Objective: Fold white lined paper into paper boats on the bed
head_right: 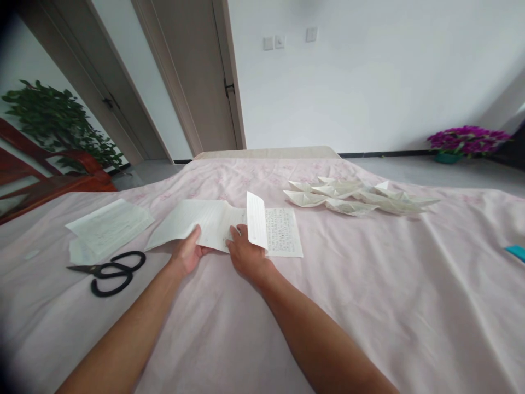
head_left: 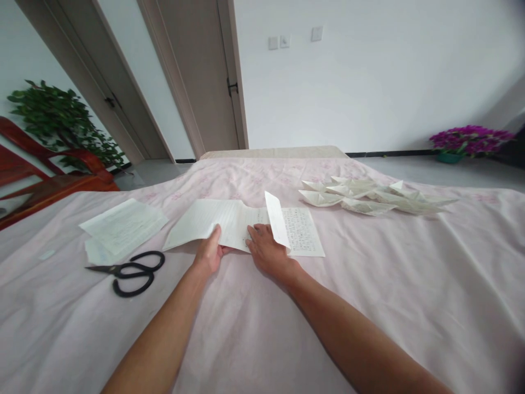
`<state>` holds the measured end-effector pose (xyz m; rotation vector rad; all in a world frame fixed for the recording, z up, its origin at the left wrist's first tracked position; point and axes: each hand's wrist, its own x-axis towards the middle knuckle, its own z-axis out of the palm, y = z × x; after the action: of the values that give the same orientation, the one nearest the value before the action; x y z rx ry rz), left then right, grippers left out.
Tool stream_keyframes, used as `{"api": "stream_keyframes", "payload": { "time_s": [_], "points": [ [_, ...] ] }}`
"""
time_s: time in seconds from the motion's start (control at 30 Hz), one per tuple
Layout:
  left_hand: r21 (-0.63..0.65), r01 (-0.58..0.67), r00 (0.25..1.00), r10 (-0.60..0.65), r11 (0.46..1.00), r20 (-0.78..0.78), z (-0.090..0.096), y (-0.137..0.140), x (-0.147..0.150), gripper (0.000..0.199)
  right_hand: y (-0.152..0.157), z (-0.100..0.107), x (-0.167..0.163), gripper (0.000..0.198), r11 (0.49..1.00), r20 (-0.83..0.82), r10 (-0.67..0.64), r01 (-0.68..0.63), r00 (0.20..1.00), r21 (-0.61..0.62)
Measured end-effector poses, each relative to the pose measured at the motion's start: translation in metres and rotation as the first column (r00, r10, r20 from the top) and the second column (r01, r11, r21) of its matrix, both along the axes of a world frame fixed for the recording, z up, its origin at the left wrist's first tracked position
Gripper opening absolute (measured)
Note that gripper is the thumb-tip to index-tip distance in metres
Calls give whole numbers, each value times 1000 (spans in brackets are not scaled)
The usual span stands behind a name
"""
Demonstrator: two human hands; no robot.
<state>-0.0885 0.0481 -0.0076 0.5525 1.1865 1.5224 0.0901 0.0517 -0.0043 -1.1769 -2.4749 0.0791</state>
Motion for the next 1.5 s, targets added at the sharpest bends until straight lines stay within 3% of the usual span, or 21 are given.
{"api": "stream_keyframes", "payload": {
  "time_s": [0.13,0.37,0.93,1.2,1.37,1.5],
  "points": [
    [-12,39,995,-37,999,88,4,0,-1,36,7,-4,-1,40,991,-85,-133,130,988,-30],
    [19,109,984,-111,994,136,3,0,-2,39,0,-1,1,59,999,-153,-2,-5,988,-50],
    [-8,179,974,-176,984,140,9,-3,2,43,-2,6,-2,47,996,-155,-26,13,988,-87],
    [1,205,969,-203,979,139,8,-3,3,33,-3,6,-2,45,994,-163,-41,24,986,-105],
    [14,213,974,-214,977,74,5,-5,8,28,-2,6,-2,40,991,-163,-35,14,986,-130],
    [35,219,967,-212,975,-145,1,-10,17,32,-2,5,-2,34,995,-144,5,-20,990,-100]
  ]
}}
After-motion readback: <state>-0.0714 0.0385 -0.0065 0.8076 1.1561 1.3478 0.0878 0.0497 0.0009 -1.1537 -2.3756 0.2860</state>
